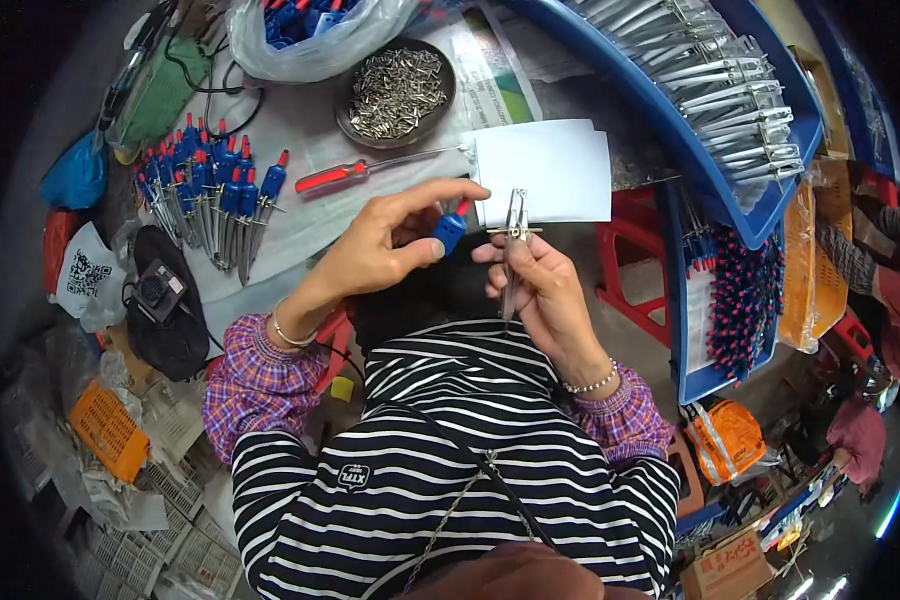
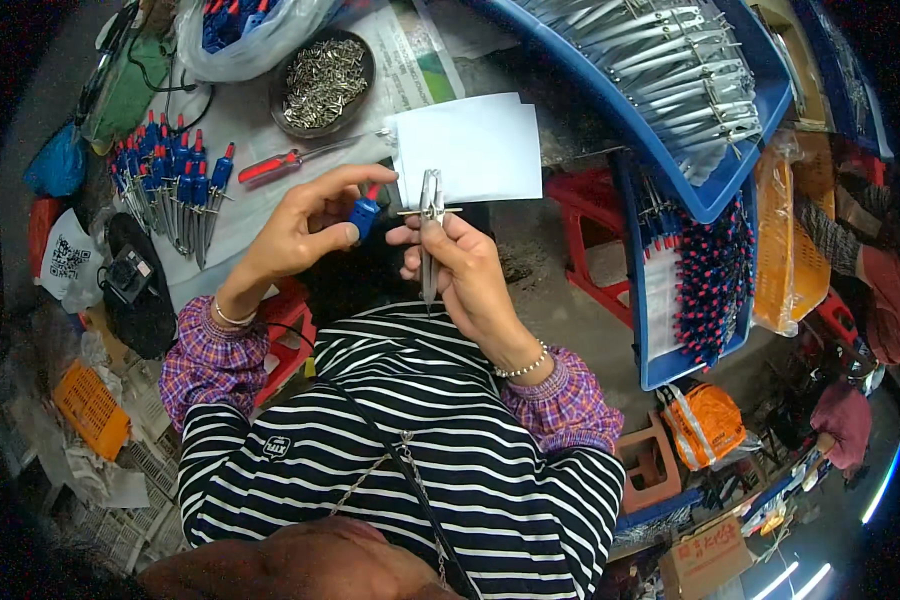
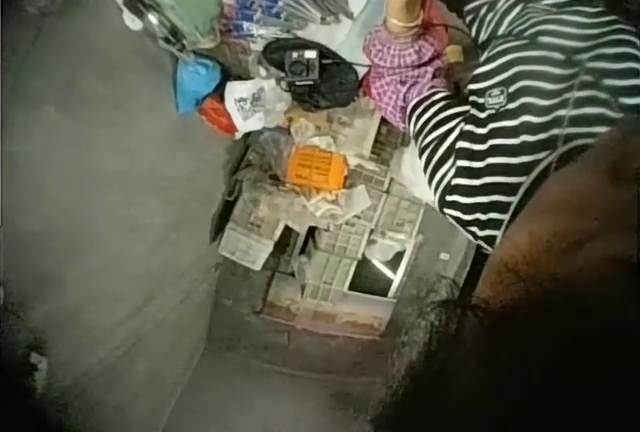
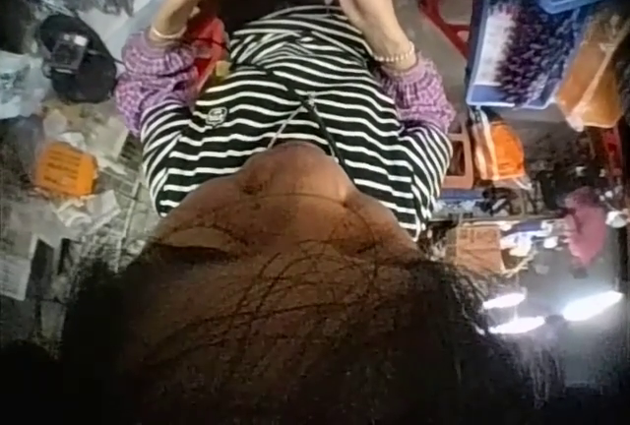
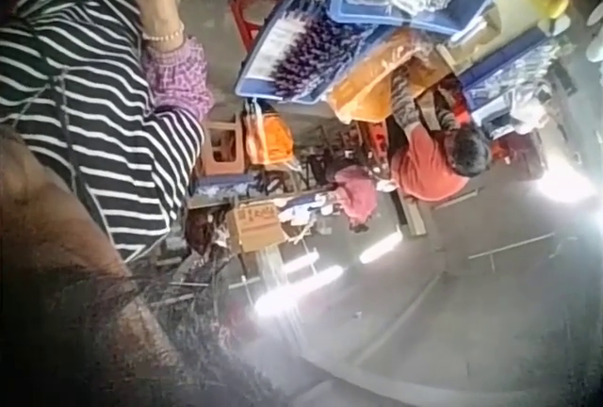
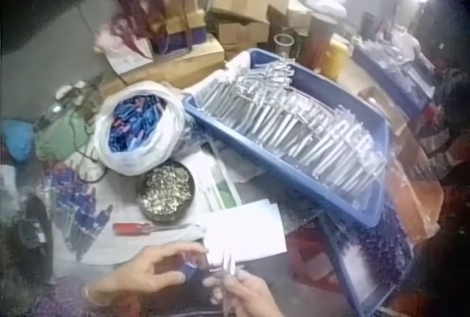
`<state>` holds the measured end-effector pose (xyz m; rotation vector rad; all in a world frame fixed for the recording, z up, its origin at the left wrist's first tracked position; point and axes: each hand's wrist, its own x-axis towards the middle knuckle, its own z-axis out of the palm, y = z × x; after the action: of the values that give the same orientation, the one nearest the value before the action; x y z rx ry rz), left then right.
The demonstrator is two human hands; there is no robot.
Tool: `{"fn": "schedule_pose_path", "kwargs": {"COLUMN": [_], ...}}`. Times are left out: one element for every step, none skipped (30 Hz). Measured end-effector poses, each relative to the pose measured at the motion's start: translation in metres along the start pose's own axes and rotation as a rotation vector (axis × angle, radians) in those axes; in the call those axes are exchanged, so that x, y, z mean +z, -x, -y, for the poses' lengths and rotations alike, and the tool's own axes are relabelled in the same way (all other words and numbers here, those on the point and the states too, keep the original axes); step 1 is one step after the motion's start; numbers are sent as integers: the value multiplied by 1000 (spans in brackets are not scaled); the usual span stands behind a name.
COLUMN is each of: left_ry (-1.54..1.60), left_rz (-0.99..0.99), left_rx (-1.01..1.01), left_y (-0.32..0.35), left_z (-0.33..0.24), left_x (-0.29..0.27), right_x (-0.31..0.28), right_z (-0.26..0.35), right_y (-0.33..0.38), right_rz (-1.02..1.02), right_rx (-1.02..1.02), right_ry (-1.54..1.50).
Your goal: Assembling hardware components by inserting metal shafts into plastic handles at a manual workstation.
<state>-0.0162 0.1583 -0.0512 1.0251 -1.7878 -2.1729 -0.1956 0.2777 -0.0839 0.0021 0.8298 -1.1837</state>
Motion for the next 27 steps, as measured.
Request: {"fn": "schedule_pose_path", "kwargs": {"left_ry": [1,35,70,70,139,209,208,128,48,-111,-112,-413,-715,-789,-788,-924,-1058,-1026,-999,-942,-868,-852,-843,-854,-866,-869,-866], "left_rz": [2,-19,-41,-41,-65,-88,-89,-137,-186,-261,-263,-362,-457,-498,-494,-541,-587,-525,-426,-279,-112,-58,-4,6,17,23,24], "left_rx": [-2,6,13,11,9,8,8,62,117,189,190,264,337,260,261,333,406,518,613,701,734,761,829,862,893,908,916], "left_y": [-1,-2,-1,-1,1,1,2,4,5,8,12,14,16,20,23,25,27,29,31,28,22,18,11,4,-2,-4,-7], "left_z": [0,-1,-1,-1,-2,-2,-1,-1,0,-3,-5,-5,-7,-11,-11,-10,-9,-12,-16,-20,-18,-19,-16,-9,-3,1,3], "left_x": [0,0,0,0,1,1,-1,-6,-11,-18,-25,-32,-38,-38,-37,-36,-35,-29,-18,-6,6,23,33,41,47,49,49], "right_x": [-1,-1,-2,-2,-2,-3,-4,-6,-8,-9,-10,-11,-11,-12,-12,-11,-11,-10,-11,-14,-15,-14,-11,-10,-9,-7,-6], "right_z": [0,0,0,0,0,0,0,0,0,0,1,1,1,2,1,0,-1,-2,-4,-8,-9,-9,-8,-7,-7,-7,-7], "right_y": [0,0,1,1,2,2,3,3,3,4,4,4,5,5,5,6,7,7,8,8,9,11,13,15,16,16,17], "right_rz": [-2,4,9,9,5,2,2,19,37,39,62,81,79,92,105,102,89,75,75,101,127,127,149,168,165,114,63], "right_rx": [1,14,29,30,49,67,67,96,126,127,145,159,155,170,189,185,194,203,204,214,222,224,209,191,189,175,154], "right_ry": [-1,-13,-25,-26,-56,-85,-86,-161,-235,-234,-280,-329,-330,-369,-407,-409,-416,-422,-423,-437,-447,-443,-451,-461,-462,-424,-380]}}
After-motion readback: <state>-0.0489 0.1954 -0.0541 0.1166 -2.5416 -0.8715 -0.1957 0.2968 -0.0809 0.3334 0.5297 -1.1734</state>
